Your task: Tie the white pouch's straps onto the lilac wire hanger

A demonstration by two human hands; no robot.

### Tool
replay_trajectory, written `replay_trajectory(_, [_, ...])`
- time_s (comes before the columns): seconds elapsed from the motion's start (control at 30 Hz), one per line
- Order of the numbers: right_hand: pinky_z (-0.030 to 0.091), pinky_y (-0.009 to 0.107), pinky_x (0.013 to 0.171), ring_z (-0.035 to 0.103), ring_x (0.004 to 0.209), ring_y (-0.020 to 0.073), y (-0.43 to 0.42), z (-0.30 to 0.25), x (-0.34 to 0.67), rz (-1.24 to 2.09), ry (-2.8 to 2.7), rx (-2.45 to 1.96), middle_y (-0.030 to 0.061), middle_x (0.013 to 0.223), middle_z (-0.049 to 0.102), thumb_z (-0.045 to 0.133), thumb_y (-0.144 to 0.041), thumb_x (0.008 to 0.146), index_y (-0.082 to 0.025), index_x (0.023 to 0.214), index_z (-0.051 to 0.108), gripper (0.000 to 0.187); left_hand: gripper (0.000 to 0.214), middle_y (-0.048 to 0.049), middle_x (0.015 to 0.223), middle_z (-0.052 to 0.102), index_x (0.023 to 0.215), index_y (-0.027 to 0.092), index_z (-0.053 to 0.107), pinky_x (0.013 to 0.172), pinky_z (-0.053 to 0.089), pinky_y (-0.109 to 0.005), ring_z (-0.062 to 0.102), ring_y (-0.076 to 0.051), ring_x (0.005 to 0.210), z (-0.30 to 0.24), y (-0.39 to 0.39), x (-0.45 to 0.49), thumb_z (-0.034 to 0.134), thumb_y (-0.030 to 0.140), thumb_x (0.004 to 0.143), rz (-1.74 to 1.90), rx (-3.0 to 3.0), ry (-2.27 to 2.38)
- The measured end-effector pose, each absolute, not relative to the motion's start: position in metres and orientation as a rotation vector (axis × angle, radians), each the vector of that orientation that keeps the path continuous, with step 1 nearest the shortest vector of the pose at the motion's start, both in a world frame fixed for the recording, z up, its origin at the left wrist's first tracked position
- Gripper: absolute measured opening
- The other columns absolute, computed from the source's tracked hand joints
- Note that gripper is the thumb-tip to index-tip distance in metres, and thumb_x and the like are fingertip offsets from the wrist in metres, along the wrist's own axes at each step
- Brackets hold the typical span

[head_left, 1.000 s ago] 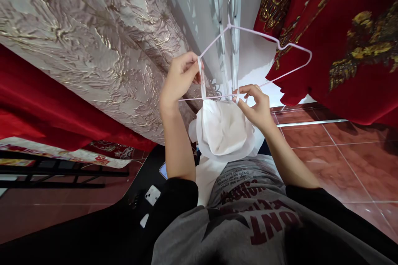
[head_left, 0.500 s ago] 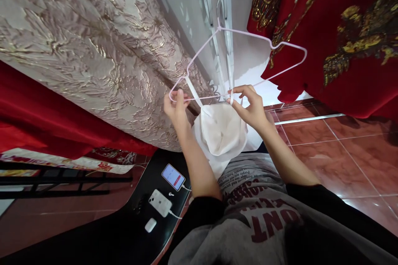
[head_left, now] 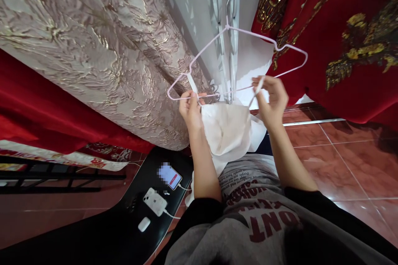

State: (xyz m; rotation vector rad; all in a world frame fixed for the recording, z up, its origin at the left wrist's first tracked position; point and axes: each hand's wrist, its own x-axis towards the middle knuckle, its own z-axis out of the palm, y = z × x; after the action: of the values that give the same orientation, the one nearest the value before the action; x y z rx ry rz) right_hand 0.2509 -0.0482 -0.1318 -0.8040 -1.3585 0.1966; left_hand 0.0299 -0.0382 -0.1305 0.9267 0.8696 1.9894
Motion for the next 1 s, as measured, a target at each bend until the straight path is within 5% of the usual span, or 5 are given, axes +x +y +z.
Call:
replay_trajectory(0.17, [0.060,0.042,0.090,0.075,0.107,0.0244,-0.014,-0.125,0.327,-0.036,-0.864,-0.636,0.0087,0.109,0.071,0.077,-0.028,0.090,-0.023,0.104,0.071,0.016,0.022,0.0012,0.068,0.071,0.092,0.024,0.058,0.061,0.048,-0.024,0.056,-0.011,0.055,-0.112,-0.039,0.013,0.076,0.036,0.090,2.039,0.964,0.949])
replay_trajectory(0.4, [0.058,0.035,0.068,0.068,0.064,0.0146,-0.008,-0.057,0.339,0.405,-1.401,-0.833,0.0041,0.074,0.075,0.085,-0.042,0.086,-0.023,0.079,0.069,0.026,0.024,0.0031,0.066,0.064,0.091,0.024,0.055,0.064,0.050,-0.025,0.057,-0.012,0.056,-0.112,-0.036,0.010,0.075,0.038,0.092,2.013,0.954,0.970])
replay_trajectory(0.63, [0.061,0.047,0.073,0.067,0.070,0.0193,-0.025,-0.054,0.326,0.450,-1.431,-0.835,0.0067,0.090,0.080,0.088,-0.044,0.083,-0.029,0.091,0.079,0.020,0.019,0.0030,0.064,0.065,0.091,0.023,0.056,0.060,0.048,-0.023,0.053,-0.010,0.052,-0.111,-0.038,0.012,0.071,0.032,0.096,2.044,0.942,0.945])
replay_trajectory(0.83, [0.054,0.031,0.061,0.068,0.064,0.0128,-0.015,-0.055,0.325,0.552,-1.511,-0.919,0.0022,0.073,0.078,0.092,-0.018,0.073,-0.020,0.095,0.082,0.024,0.020,0.0037,0.066,0.065,0.091,0.024,0.055,0.061,0.049,-0.022,0.055,-0.010,0.054,-0.109,-0.041,0.011,0.072,0.034,0.097,2.054,0.943,0.957])
replay_trajectory(1.0, [0.050,0.029,0.054,0.063,0.054,0.0111,-0.025,-0.065,0.339,0.688,-1.430,-0.947,0.0002,0.061,0.072,0.093,-0.023,0.069,-0.018,0.086,0.081,0.021,0.020,0.0036,0.064,0.066,0.090,0.023,0.056,0.058,0.048,-0.022,0.053,-0.009,0.051,-0.109,-0.042,0.008,0.072,0.034,0.096,2.053,0.955,0.938])
